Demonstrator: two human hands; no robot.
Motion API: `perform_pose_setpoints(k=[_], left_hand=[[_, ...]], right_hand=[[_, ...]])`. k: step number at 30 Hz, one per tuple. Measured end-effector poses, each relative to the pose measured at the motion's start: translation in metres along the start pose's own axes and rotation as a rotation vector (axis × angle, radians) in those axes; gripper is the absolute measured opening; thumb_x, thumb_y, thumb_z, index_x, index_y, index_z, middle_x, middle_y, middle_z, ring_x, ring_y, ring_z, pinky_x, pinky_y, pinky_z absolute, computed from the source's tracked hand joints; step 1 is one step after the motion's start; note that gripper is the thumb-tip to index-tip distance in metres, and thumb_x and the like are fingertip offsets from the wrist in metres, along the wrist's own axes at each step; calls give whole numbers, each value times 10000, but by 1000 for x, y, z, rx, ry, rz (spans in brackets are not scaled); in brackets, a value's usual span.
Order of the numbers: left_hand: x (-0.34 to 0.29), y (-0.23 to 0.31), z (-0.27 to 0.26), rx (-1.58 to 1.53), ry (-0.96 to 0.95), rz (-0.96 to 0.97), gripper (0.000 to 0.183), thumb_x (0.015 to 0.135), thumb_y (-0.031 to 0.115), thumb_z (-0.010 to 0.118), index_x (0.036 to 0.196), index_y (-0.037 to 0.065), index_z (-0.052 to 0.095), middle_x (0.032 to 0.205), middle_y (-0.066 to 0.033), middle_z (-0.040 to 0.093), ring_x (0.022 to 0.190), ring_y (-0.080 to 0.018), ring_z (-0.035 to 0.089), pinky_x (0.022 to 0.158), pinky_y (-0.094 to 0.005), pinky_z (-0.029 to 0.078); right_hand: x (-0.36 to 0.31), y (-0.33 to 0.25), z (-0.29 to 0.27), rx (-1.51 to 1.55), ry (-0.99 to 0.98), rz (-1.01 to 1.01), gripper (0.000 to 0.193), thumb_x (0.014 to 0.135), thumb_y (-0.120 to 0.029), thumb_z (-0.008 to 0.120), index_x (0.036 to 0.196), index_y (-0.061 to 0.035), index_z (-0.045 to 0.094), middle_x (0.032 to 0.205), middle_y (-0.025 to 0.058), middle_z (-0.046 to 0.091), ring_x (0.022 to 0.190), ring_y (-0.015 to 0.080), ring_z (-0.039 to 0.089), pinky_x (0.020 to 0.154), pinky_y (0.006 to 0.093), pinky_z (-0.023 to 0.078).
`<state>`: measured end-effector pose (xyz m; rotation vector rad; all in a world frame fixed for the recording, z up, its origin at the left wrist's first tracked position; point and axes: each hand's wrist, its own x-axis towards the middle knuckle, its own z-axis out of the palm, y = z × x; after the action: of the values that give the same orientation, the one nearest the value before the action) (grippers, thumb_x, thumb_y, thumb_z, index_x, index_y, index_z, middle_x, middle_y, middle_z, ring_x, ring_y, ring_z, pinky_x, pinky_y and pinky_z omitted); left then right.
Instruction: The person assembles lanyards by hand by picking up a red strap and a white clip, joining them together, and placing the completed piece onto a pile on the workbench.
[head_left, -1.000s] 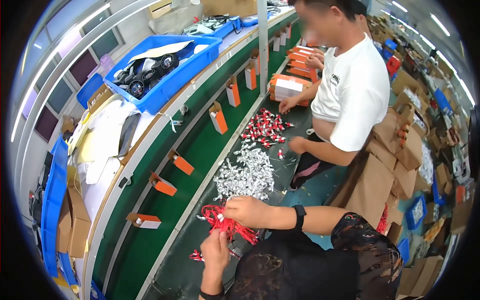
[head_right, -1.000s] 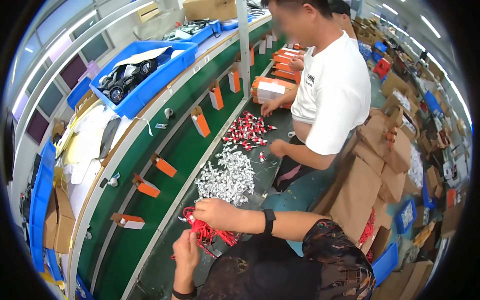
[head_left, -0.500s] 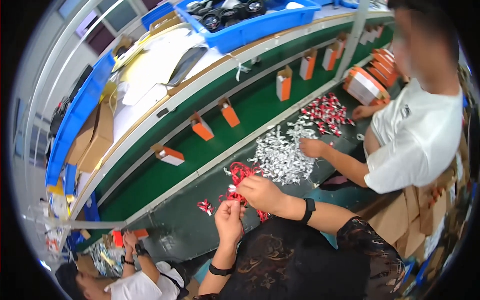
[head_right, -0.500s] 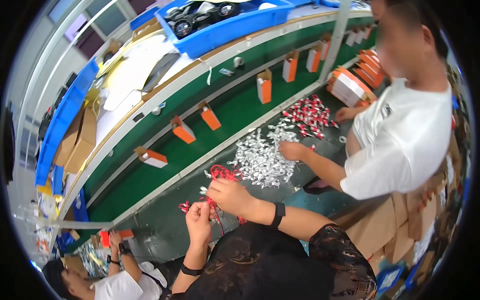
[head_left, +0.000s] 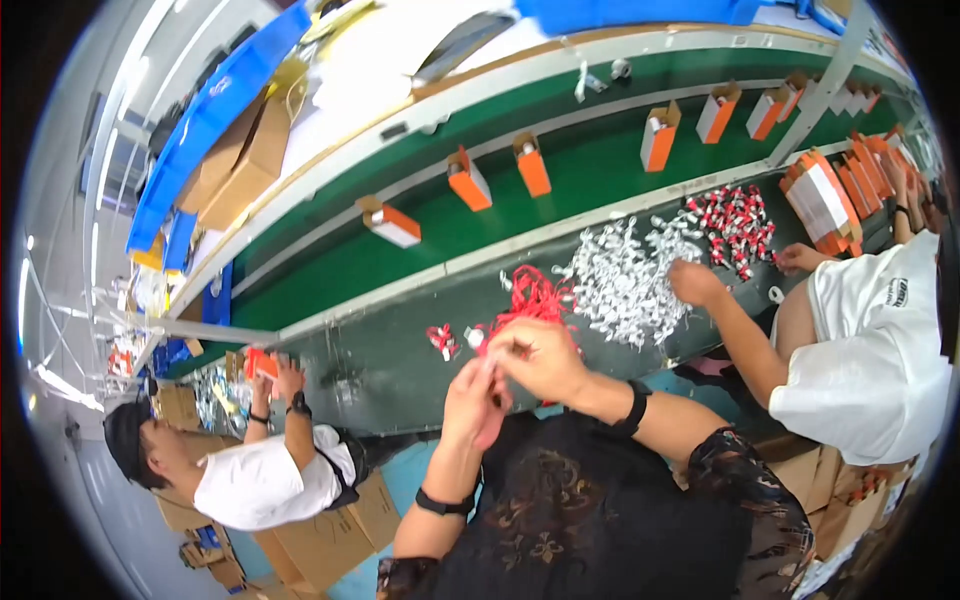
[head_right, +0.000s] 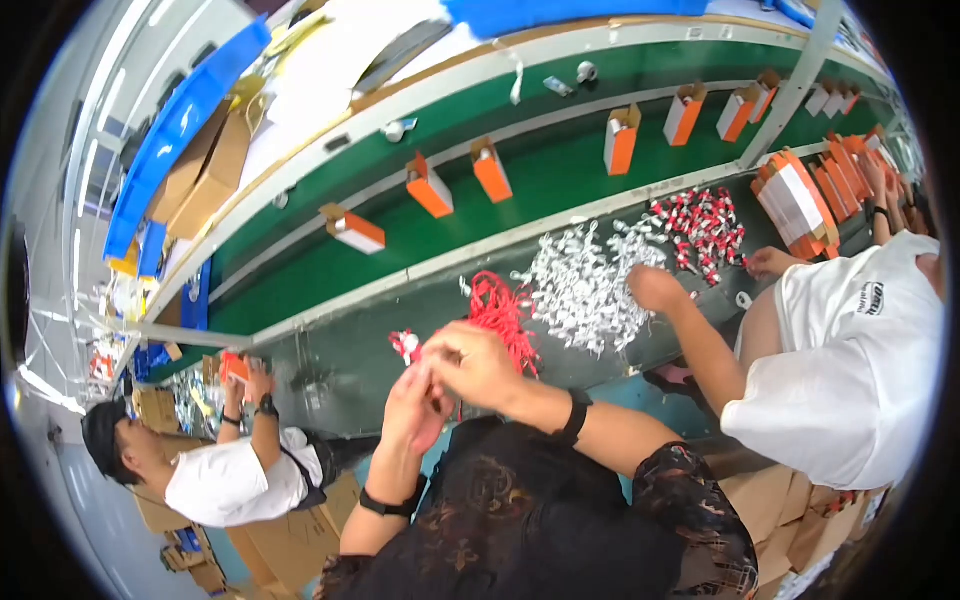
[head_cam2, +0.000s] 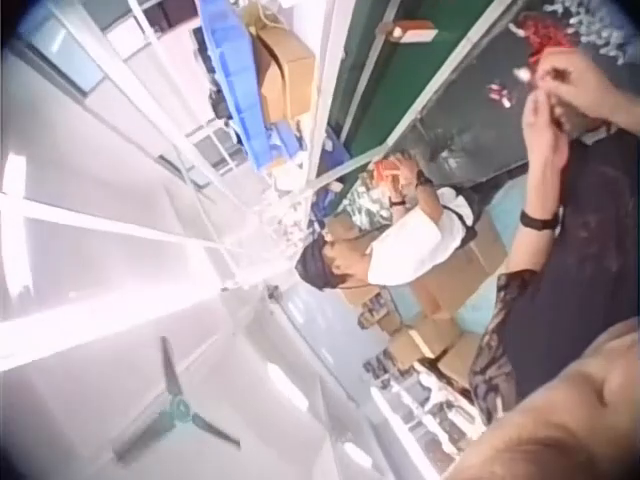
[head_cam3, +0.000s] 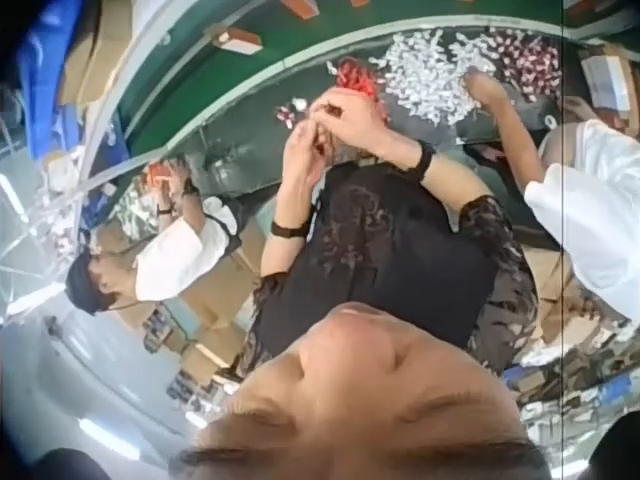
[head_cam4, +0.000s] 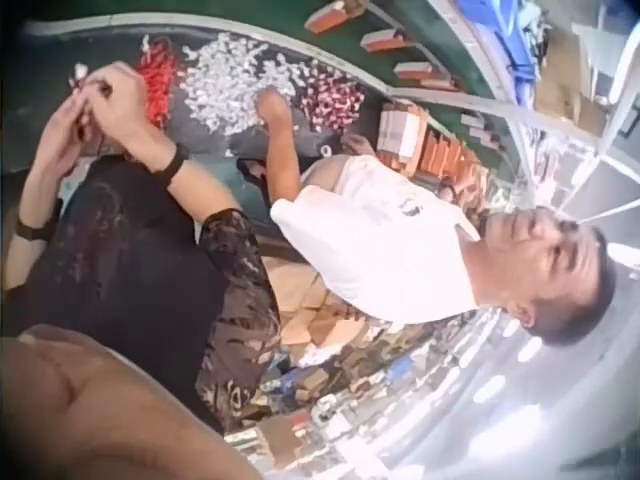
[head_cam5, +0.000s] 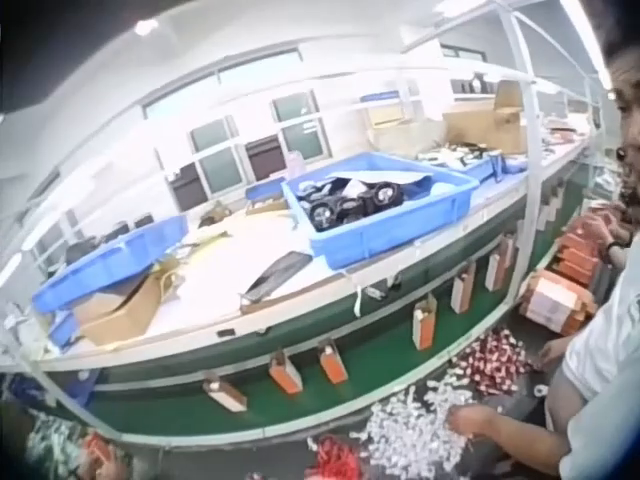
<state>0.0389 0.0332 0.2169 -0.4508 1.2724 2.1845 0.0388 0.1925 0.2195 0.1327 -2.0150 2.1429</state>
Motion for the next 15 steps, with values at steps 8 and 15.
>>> perform_pose_setpoints(k=[8, 15], left_hand=[[16, 43, -25, 1114, -78, 408, 164, 912, 44, 627, 1063, -17, 648, 889, -29, 686, 777, -67, 608, 692, -220, 495], [44, 88, -76, 559, -470, 124, 64, 923, 92, 628, 937, 31, 640, 778, 2, 639, 673, -57, 575, 597, -211, 481]], right_hand=[[7, 29, 13, -786, -131, -322, 123, 737, -27, 606, 857, -30, 637, 874, 120, 622, 775, 335, 615, 698, 387, 522], [16, 23, 50, 355, -514, 398, 156, 825, 51, 681, 911, -25, 575, 895, 50, 646, 819, 124, 628, 746, 262, 511]])
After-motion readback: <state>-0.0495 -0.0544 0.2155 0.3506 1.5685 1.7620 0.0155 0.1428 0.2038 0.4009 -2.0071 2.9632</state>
